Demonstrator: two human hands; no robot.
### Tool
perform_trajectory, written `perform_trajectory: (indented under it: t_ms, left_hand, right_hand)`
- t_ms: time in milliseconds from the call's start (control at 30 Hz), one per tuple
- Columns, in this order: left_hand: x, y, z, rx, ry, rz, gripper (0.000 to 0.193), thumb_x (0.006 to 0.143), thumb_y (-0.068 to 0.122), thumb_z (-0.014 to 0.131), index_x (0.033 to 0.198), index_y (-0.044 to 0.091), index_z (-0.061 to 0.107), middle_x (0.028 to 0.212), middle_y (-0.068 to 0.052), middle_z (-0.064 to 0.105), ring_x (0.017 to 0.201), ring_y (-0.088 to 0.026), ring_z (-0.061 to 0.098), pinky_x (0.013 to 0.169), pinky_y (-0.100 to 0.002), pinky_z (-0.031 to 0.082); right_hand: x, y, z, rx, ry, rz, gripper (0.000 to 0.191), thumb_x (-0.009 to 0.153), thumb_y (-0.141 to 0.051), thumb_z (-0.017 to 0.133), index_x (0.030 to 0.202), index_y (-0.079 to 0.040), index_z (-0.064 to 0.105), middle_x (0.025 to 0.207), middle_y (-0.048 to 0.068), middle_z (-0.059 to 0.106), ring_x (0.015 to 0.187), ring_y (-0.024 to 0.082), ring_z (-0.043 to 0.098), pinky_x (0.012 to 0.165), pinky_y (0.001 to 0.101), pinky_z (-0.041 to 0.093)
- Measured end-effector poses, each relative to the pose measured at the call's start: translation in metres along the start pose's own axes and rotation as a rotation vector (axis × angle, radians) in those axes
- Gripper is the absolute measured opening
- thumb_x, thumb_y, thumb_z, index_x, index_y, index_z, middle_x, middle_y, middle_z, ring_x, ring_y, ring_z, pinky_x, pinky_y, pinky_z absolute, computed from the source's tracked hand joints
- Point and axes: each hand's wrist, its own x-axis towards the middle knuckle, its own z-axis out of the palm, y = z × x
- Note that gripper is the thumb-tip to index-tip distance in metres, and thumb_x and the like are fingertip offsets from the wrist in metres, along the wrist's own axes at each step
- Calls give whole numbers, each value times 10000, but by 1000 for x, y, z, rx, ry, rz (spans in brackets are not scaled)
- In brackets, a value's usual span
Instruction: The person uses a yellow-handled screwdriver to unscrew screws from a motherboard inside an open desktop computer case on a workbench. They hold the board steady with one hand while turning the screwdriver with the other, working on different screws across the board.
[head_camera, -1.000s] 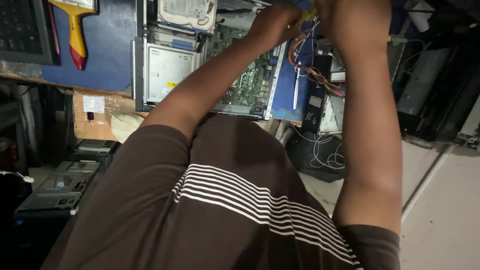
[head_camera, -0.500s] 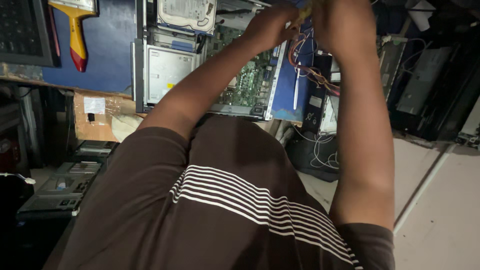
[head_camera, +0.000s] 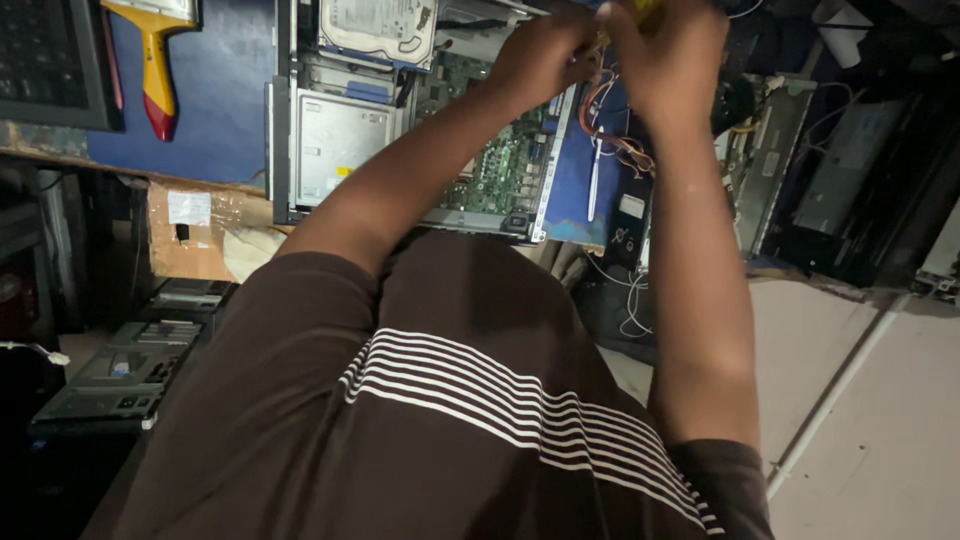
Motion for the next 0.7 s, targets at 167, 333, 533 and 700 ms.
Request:
perform_trajectory:
  t_ms: [167, 333, 533, 700]
  left_hand:
    - [-11, -11, 2, 10, -80, -83, 321, 788, 86, 822, 1062, 101, 656, 1003, -133, 665, 930, -362, 679, 754, -472, 540]
    - [-32, -23, 2, 197, -124, -214, 472, 694, -15, 743, 1136, 131, 667, 1055, -153, 661, 971, -409, 670, 784, -508, 536]
    - [-53, -25, 6, 134, -140, -339, 466, 788, 25, 784, 1215, 109, 619, 1140, -161, 635, 1057, -413, 649, 865, -506, 531]
    - [-65, -25, 10, 138, -242, -413, 551, 740, 124, 848, 1234, 131, 603, 1185, -150, 626, 1114, -395, 638, 896, -486, 530]
  right_hand:
    - [-7, -15, -19, 36, -28, 47, 187, 1005, -121, 850, 1053, 4, 719, 886, 144, 765, 807, 234, 796, 715, 320, 596]
    - [-16, -36, -42, 155, 15, 38, 186, 1049, -34, 854, 1128, 20, 695, 1031, 127, 781, 937, 180, 788, 827, 298, 610]
    - [-47, -54, -68, 267, 63, 195, 224, 1062, -21, 827, 1234, 3, 686, 1106, 102, 761, 1017, 141, 748, 876, 267, 615]
    - [-76, -58, -78, 413, 118, 283, 191, 1103, -28, 807, 1225, -5, 661, 1153, 129, 749, 1091, 176, 744, 953, 292, 629]
